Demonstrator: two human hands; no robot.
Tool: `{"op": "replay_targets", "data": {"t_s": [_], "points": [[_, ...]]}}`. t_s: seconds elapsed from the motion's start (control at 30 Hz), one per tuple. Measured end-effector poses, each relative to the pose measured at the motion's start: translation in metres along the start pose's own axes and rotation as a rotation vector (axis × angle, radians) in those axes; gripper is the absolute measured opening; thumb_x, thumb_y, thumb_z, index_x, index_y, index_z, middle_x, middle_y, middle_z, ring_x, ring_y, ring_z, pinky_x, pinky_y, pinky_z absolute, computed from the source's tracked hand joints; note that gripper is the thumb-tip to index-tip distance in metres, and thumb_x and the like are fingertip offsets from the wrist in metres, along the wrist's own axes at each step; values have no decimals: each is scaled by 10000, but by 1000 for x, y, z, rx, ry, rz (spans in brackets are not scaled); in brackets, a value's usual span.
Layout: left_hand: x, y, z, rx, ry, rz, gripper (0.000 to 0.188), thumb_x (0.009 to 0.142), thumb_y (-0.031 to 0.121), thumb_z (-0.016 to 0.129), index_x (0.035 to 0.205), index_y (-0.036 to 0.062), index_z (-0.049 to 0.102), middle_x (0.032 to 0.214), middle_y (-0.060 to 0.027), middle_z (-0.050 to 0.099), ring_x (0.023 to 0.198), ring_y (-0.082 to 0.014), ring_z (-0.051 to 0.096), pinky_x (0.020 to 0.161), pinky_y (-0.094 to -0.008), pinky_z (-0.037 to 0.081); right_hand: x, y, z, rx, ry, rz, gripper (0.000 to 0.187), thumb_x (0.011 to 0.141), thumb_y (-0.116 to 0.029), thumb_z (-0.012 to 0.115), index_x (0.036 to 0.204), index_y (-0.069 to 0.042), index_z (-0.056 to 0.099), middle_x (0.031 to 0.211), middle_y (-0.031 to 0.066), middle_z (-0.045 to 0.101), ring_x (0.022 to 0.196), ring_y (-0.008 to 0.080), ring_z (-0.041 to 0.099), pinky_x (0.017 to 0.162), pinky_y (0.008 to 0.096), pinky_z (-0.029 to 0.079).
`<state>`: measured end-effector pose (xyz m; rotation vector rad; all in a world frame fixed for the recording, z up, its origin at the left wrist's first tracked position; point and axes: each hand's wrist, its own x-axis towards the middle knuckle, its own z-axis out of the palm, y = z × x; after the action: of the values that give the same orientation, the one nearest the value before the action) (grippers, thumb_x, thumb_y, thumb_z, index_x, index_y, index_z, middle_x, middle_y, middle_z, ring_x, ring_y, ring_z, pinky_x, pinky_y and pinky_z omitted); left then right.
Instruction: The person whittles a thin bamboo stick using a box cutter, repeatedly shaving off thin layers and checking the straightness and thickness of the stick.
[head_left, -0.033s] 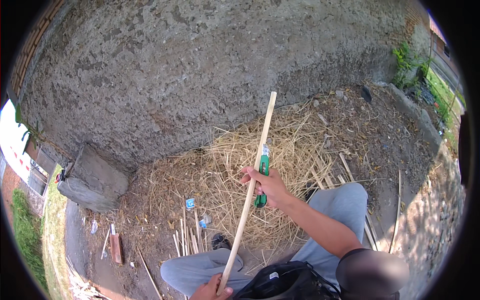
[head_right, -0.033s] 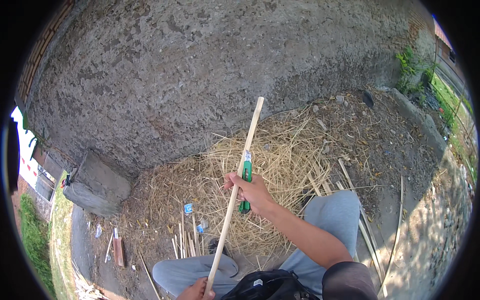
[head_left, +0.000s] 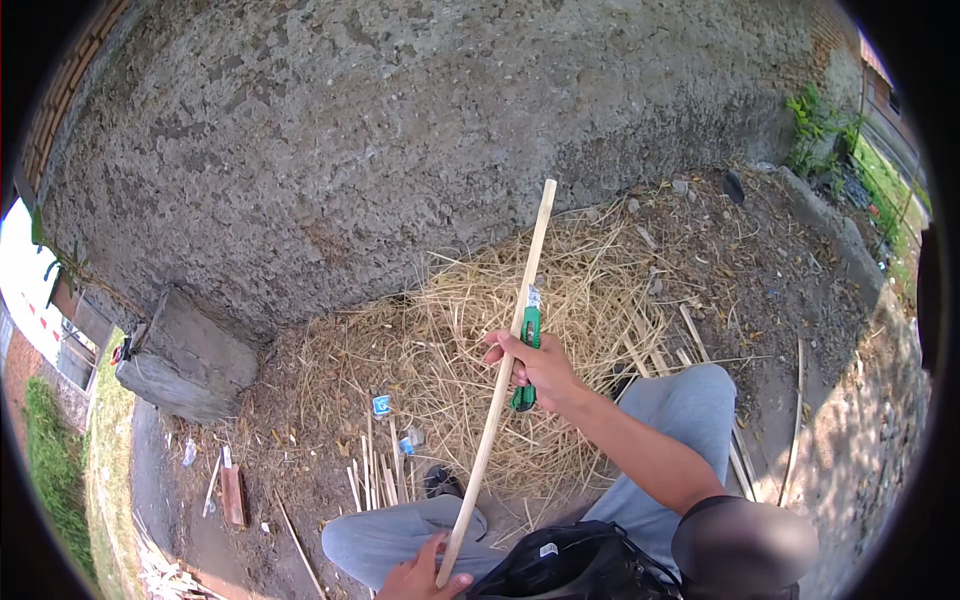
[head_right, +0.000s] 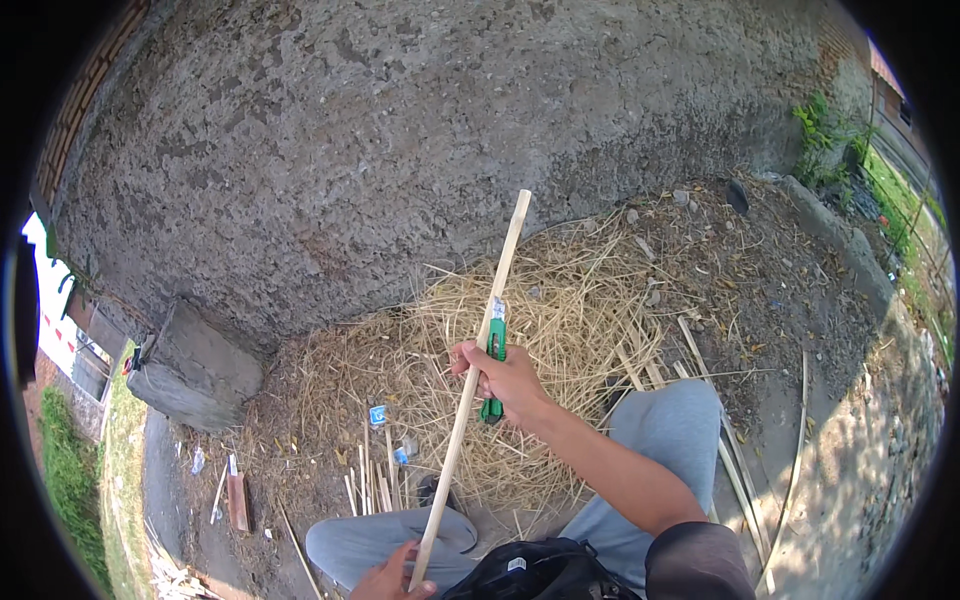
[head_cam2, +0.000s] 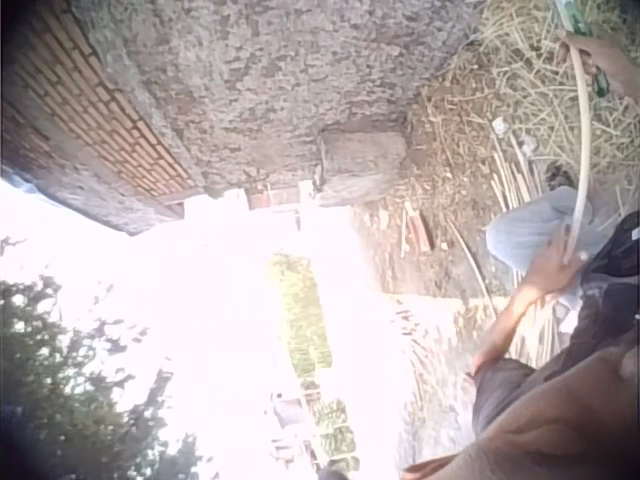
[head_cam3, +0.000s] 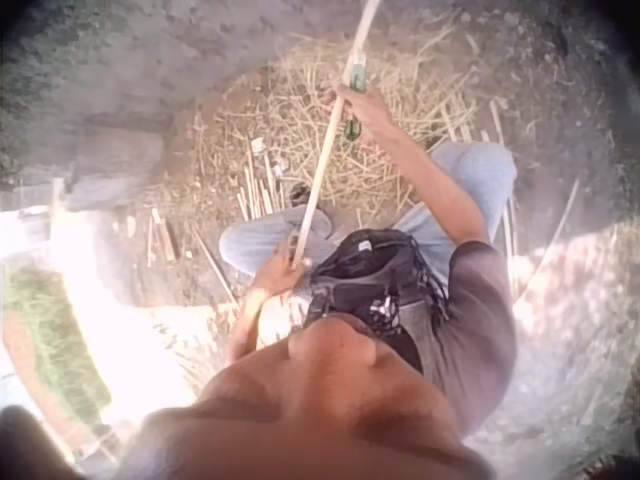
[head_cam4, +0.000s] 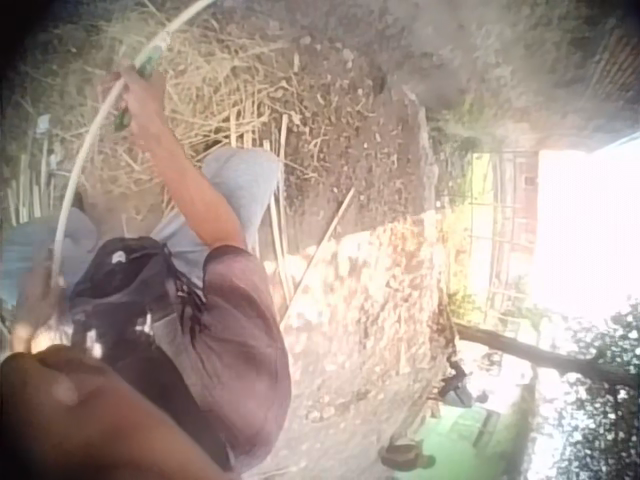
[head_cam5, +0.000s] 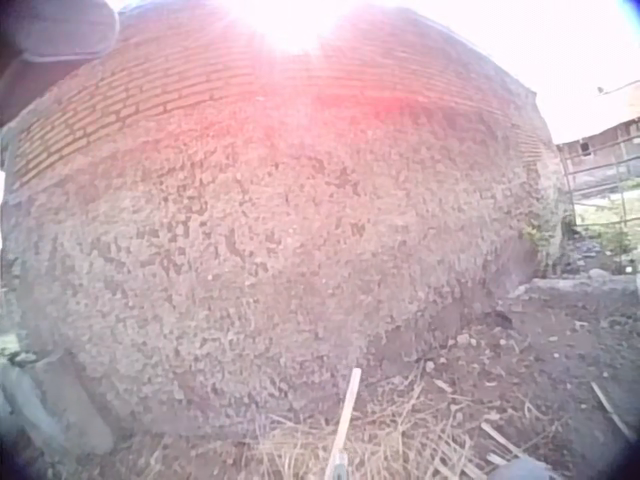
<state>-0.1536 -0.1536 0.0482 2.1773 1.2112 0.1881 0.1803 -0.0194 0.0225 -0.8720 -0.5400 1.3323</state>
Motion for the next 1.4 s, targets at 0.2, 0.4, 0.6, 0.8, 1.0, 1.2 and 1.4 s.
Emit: {"op": "replay_targets", "data": {"t_s": [0.2,0.4,0.6,0.8,1.0,1.2,1.4], "points": [[85,4,-14,-147,-47,150,518,936,342,606,1311,30,431,1165,-154,583,1042,-188,600,792,-317,508,4,-12,-11,-31,77,-97,274,945,-230,634,1080,7,654,779,50,648,484,47,416,444,212,357],[154,17,6,-872,-624,-113,402,1043,306,400,1298,-2,450,1011,-110,618,818,-168,633,686,-315,533,7,-10,-16,5,128,-119,245,947,-233,632,1013,-1,678,778,49,647,491,51,413,450,212,356],[169,36,12,-994,-441,-259,302,1059,262,361,1049,16,536,654,-4,469,435,-44,344,377,-203,314,16,-14,-33,-305,244,-122,231,964,-222,601,1032,-6,651,702,-5,562,515,53,393,474,233,335],[186,24,15,-991,-416,-205,295,1057,264,371,1023,22,535,638,10,456,436,-38,346,367,-199,307,-5,3,-22,-431,167,-4,216,945,-239,635,957,-24,634,606,-55,476,494,38,390,452,226,326],[199,10,16,-1027,-510,-163,479,1051,401,293,1185,-5,510,772,-56,564,506,-102,494,460,-242,440,-4,16,-19,-386,147,33,188,858,-107,727,957,19,627,715,11,581,486,45,428,433,210,332],[192,0,27,-1190,-749,-241,720,987,613,214,1300,13,457,970,-104,625,738,-176,640,677,-320,558,9,10,-36,-232,238,-42,145,846,-80,715,928,14,640,721,15,593,495,54,428,435,219,319],[168,1,43,-1055,-796,-305,291,987,365,546,875,108,471,661,16,470,500,-63,435,418,-234,365,11,1,-39,-280,237,-92,136,911,-102,642,981,14,631,778,30,615,545,47,431,481,199,353]]}}
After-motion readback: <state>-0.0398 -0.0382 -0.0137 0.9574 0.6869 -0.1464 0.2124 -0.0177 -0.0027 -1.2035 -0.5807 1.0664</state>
